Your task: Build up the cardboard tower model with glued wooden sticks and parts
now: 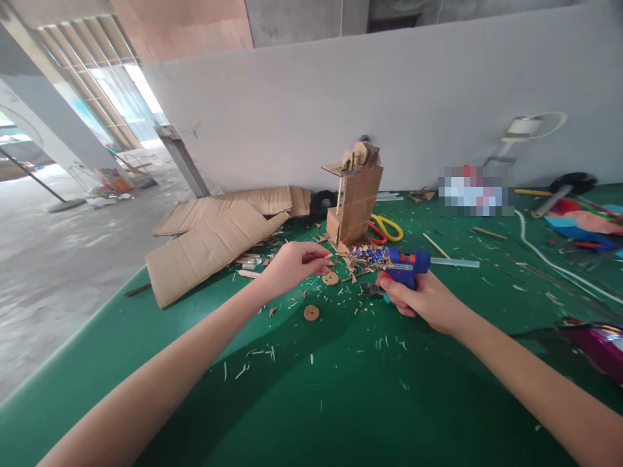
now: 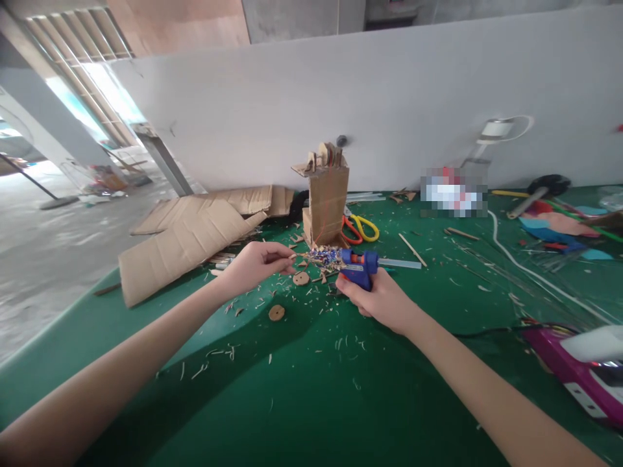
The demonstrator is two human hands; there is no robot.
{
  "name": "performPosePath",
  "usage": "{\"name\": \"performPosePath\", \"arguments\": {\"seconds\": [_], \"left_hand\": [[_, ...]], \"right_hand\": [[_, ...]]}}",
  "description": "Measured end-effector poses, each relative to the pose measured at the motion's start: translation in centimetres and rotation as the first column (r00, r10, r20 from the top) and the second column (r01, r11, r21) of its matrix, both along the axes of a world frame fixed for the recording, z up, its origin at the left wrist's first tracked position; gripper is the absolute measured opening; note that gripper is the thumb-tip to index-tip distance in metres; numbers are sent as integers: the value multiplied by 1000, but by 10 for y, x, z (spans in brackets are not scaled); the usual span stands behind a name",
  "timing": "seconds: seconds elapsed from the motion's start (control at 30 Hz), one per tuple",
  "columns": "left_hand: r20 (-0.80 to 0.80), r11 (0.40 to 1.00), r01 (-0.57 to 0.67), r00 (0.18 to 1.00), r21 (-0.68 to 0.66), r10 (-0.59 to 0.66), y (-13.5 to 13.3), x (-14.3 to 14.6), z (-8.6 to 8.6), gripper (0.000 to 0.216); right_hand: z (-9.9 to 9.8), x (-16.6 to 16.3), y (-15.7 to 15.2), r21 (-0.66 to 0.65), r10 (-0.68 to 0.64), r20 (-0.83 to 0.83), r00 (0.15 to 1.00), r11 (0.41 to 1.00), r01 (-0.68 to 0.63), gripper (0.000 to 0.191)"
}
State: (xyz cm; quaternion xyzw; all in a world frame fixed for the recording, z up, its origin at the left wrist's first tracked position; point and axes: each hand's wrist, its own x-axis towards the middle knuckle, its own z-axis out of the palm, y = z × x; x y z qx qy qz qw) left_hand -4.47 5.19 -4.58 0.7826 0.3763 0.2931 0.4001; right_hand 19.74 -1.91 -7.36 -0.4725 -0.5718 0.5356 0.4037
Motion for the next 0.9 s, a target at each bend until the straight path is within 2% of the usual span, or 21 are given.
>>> {"name": "performPosePath", "arguments": {"seconds": [0.23, 0.67, 0.8, 0.9], "left_hand": [[-79, 997, 1, 997, 78, 6, -4, -1, 5, 16], [-144, 987, 2, 989, 158, 21, -5, -1, 5, 16], [-113, 995, 13, 994, 95, -2, -5, 0, 2, 15], [-30, 999, 14, 999, -39, -15, -7, 3, 1, 11]], "right_hand": [[-1, 0, 0, -17, 0, 114, 993, 1000, 2, 32], [1, 0, 0, -26, -9, 166, 986, 1000, 13, 33], [1, -2, -1, 6, -10, 176, 984, 1000, 9, 33], [0, -3, -2, 25, -24, 206, 978, 1000, 19, 33]]}}
